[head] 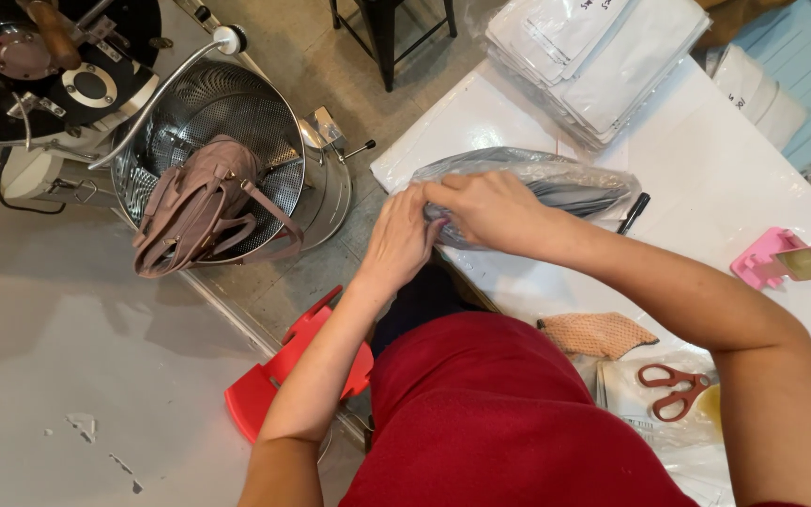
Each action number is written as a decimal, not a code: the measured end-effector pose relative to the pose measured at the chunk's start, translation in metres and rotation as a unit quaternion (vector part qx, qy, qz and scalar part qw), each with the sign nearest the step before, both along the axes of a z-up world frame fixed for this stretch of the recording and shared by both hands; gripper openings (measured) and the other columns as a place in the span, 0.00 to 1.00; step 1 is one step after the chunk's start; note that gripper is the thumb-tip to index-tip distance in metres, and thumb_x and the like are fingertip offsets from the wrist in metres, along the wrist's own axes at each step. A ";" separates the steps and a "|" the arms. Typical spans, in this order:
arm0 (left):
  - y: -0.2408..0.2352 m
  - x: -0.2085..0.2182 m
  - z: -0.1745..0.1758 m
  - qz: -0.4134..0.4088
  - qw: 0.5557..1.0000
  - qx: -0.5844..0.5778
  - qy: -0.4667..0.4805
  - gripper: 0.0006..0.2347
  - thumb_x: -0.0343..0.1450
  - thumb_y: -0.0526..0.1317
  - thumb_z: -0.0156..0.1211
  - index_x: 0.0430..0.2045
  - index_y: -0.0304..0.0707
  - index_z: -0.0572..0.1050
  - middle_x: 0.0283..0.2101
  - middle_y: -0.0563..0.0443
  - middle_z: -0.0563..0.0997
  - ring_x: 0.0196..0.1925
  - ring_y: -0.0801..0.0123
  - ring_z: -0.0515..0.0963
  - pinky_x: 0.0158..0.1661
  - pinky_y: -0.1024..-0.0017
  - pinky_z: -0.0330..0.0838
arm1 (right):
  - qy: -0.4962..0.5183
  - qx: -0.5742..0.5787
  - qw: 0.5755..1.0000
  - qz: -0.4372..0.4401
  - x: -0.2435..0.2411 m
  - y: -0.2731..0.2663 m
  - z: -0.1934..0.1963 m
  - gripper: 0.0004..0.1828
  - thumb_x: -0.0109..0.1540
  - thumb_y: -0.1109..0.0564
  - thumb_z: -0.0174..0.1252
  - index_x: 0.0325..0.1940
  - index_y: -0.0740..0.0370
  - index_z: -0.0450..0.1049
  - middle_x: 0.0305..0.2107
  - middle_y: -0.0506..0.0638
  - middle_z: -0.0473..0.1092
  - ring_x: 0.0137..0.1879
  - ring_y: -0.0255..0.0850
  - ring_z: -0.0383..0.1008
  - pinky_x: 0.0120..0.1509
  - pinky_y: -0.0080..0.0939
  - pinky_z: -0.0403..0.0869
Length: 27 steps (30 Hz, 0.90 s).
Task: Packaging items into plastic bags and shipping mailers, including taping and labeling.
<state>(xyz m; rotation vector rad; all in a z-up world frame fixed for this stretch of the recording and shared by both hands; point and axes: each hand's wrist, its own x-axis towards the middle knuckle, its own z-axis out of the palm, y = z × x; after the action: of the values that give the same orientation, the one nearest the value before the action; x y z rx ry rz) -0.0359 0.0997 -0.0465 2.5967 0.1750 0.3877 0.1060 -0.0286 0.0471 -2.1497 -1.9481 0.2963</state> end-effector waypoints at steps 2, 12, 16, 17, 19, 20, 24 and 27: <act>0.001 0.000 0.007 0.000 1.000 0.017 0.009 0.21 0.74 0.47 0.60 0.56 0.34 0.64 0.46 0.46 0.74 0.50 0.56 0.77 0.55 0.59 0.68 | -0.026 -0.011 1.000 -0.013 0.007 -0.003 -0.018 0.27 0.57 0.60 0.61 0.61 0.48 0.67 0.36 0.49 0.75 0.38 0.58 0.81 0.37 0.59 0.79; 0.003 -0.012 -0.012 0.020 0.999 -0.014 -0.049 0.24 0.70 0.48 0.66 0.53 0.31 0.66 0.38 0.41 0.81 0.43 0.53 0.83 0.49 0.61 0.76 | -0.097 -0.001 0.995 0.006 0.001 -0.012 -0.026 0.31 0.54 0.64 0.61 0.60 0.46 0.69 0.31 0.45 0.74 0.36 0.50 0.80 0.35 0.51 0.80; 0.003 -0.019 -0.015 0.011 0.998 -0.005 -0.067 0.20 0.70 0.45 0.66 0.50 0.33 0.68 0.36 0.43 0.80 0.42 0.55 0.84 0.47 0.62 0.77 | -0.120 -0.005 0.993 0.010 0.002 -0.007 -0.042 0.37 0.51 0.64 0.64 0.64 0.49 0.66 0.33 0.45 0.74 0.37 0.47 0.80 0.36 0.50 0.80; 0.003 -0.022 -0.015 -0.001 0.997 -0.001 -0.082 0.19 0.69 0.42 0.67 0.49 0.32 0.69 0.36 0.41 0.79 0.41 0.52 0.83 0.45 0.61 0.78 | -0.134 -0.009 0.991 -0.003 0.002 -0.006 -0.046 0.42 0.49 0.63 0.68 0.67 0.50 0.64 0.34 0.45 0.74 0.38 0.46 0.80 0.37 0.51 0.81; 0.001 -0.025 -0.028 -0.006 0.995 0.013 -0.096 0.17 0.69 0.42 0.67 0.47 0.33 0.70 0.36 0.43 0.79 0.42 0.53 0.83 0.45 0.62 0.78 | -0.177 0.011 0.984 -0.001 -0.003 -0.004 -0.059 0.39 0.51 0.62 0.66 0.66 0.51 0.66 0.33 0.43 0.74 0.38 0.43 0.80 0.36 0.46 0.80; 0.001 -0.027 -0.035 -0.009 0.994 0.028 -0.109 0.16 0.69 0.42 0.68 0.45 0.35 0.72 0.36 0.44 0.78 0.42 0.54 0.82 0.45 0.63 0.78 | -0.218 0.031 0.976 0.004 -0.005 -0.002 -0.065 0.35 0.53 0.61 0.65 0.64 0.51 0.67 0.33 0.41 0.74 0.38 0.40 0.79 0.34 0.41 0.79; -0.010 -0.033 -0.024 -0.040 0.989 0.030 -0.141 0.18 0.69 0.41 0.66 0.52 0.35 0.73 0.46 0.41 0.78 0.50 0.52 0.81 0.50 0.60 0.76 | -0.237 0.043 0.970 -0.006 0.001 -0.006 -0.047 0.26 0.57 0.60 0.63 0.59 0.51 0.69 0.33 0.41 0.73 0.39 0.38 0.79 0.35 0.38 0.79; -0.019 -0.037 -0.018 -0.032 0.990 0.081 -0.109 0.23 0.66 0.48 0.68 0.55 0.45 0.74 0.50 0.45 0.77 0.55 0.54 0.77 0.54 0.58 0.72 | -0.111 -0.067 0.991 -0.025 0.005 -0.012 -0.023 0.39 0.54 0.59 0.68 0.67 0.53 0.60 0.39 0.51 0.76 0.45 0.51 0.81 0.41 0.56 0.82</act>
<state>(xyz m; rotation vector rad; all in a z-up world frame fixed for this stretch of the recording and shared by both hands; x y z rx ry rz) -0.0732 0.0810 -0.0645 2.6854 -0.0173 0.6829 0.1110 -0.0403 0.0245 -2.4054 -2.0391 0.1918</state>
